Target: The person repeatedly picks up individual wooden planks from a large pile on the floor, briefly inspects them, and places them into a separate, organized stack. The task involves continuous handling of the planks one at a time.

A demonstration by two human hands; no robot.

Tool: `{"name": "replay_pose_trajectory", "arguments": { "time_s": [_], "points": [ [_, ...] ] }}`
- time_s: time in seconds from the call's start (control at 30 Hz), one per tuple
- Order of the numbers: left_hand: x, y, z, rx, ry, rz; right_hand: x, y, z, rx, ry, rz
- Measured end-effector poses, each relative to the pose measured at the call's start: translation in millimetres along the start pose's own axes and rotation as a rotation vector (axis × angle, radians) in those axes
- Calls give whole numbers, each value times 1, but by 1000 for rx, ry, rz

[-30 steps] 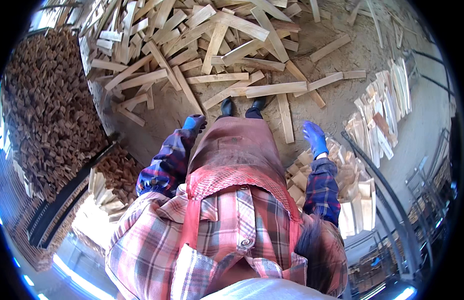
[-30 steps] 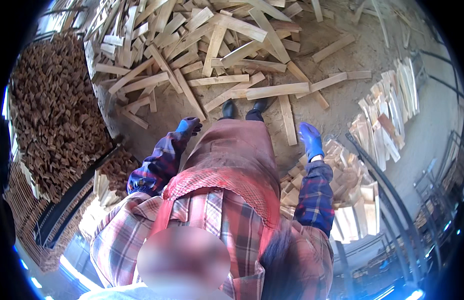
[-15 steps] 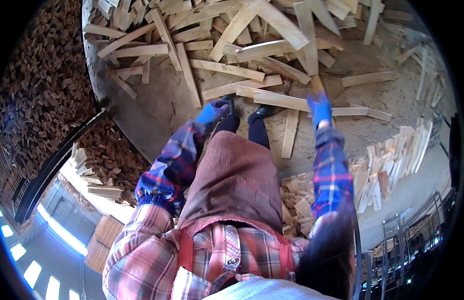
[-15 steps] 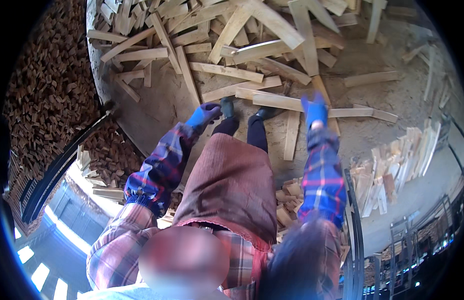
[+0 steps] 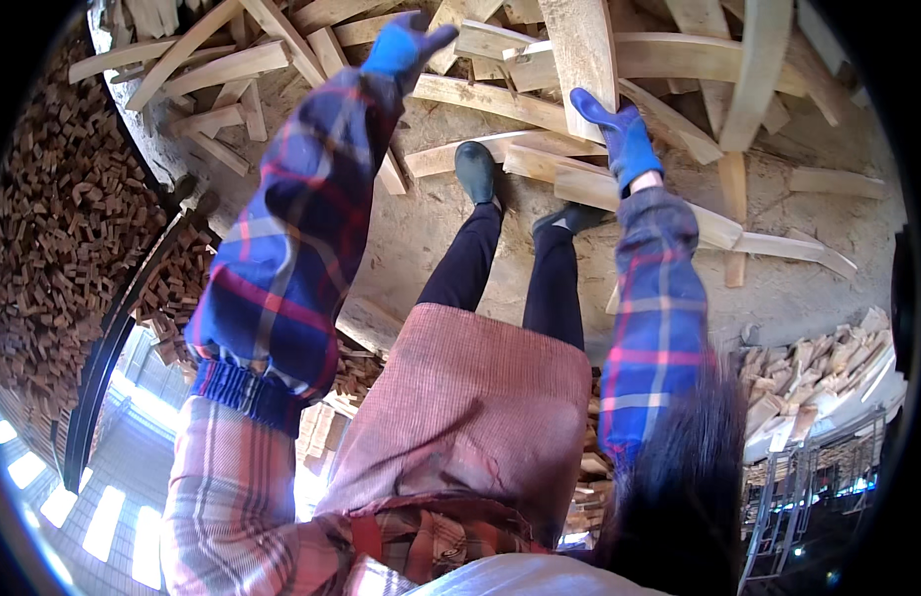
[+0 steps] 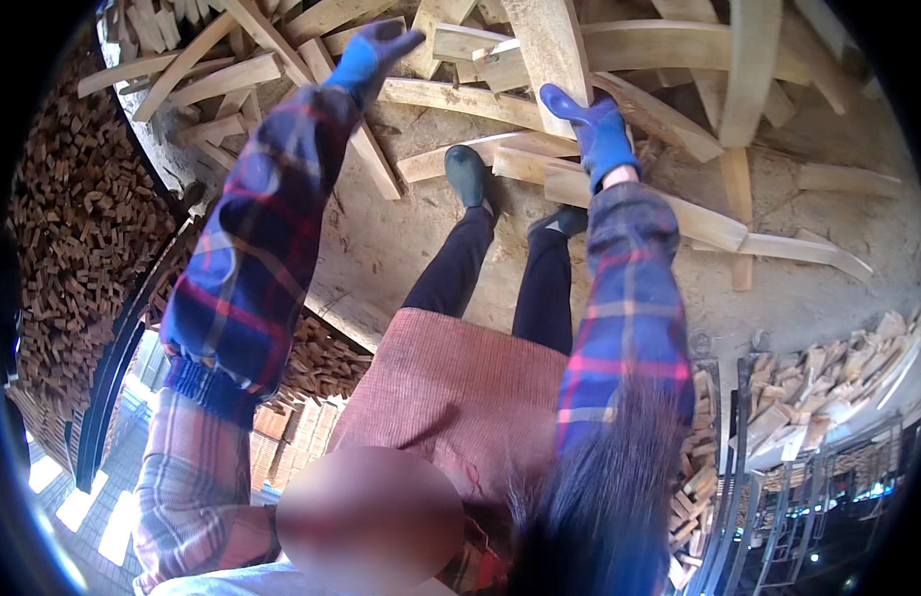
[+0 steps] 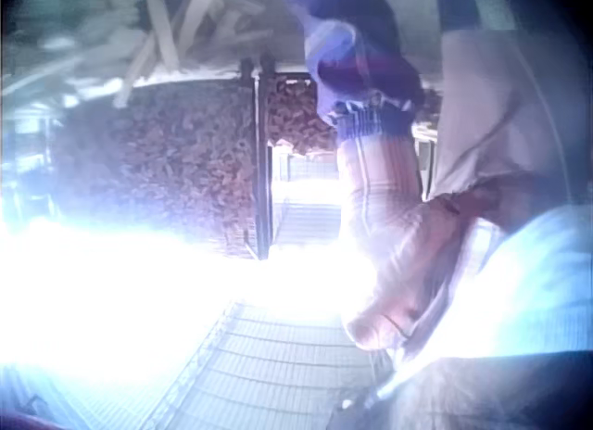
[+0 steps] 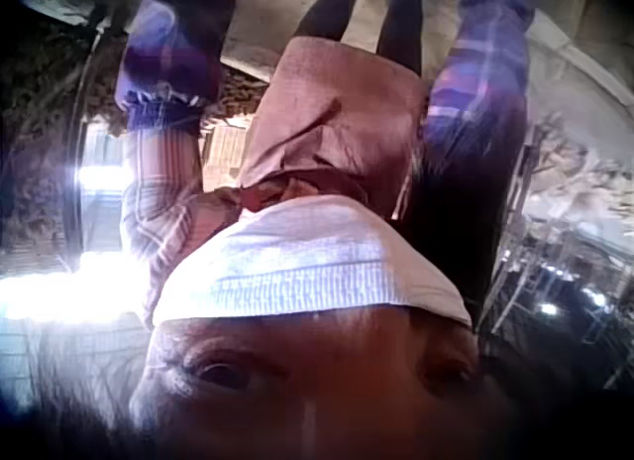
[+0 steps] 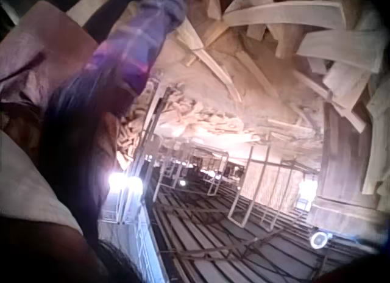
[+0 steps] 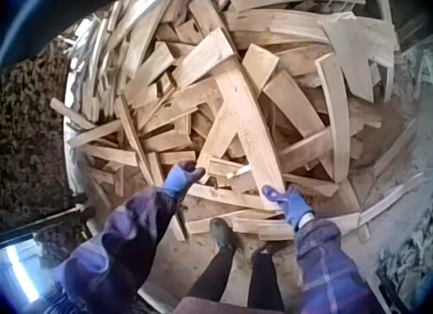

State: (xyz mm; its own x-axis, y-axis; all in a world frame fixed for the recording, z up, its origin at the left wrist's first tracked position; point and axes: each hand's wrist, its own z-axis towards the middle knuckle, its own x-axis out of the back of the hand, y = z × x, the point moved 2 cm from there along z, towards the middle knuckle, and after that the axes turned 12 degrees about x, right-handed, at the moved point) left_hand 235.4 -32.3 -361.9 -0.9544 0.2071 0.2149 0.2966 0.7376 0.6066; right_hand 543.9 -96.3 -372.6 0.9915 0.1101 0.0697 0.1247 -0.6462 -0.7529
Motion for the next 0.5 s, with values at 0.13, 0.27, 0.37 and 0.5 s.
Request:
{"name": "replay_pose_trajectory", "arguments": {
  "time_s": [0.13, 0.27, 0.37, 0.5],
  "points": [
    [-26, -8, 79, -41, -17, 0, 12, 23, 12, 97, -153, 306],
    [-6, -38, 118, -46, -97, -47, -1, 27, 38, -78, -345, 577],
    [11, -30, 136, -20, -370, -57, -10, 36, 30, -117, -222, 644],
    [38, -32, 76, 47, -464, 105, -31, -8, -28, -54, -155, 764]
  ]
}}
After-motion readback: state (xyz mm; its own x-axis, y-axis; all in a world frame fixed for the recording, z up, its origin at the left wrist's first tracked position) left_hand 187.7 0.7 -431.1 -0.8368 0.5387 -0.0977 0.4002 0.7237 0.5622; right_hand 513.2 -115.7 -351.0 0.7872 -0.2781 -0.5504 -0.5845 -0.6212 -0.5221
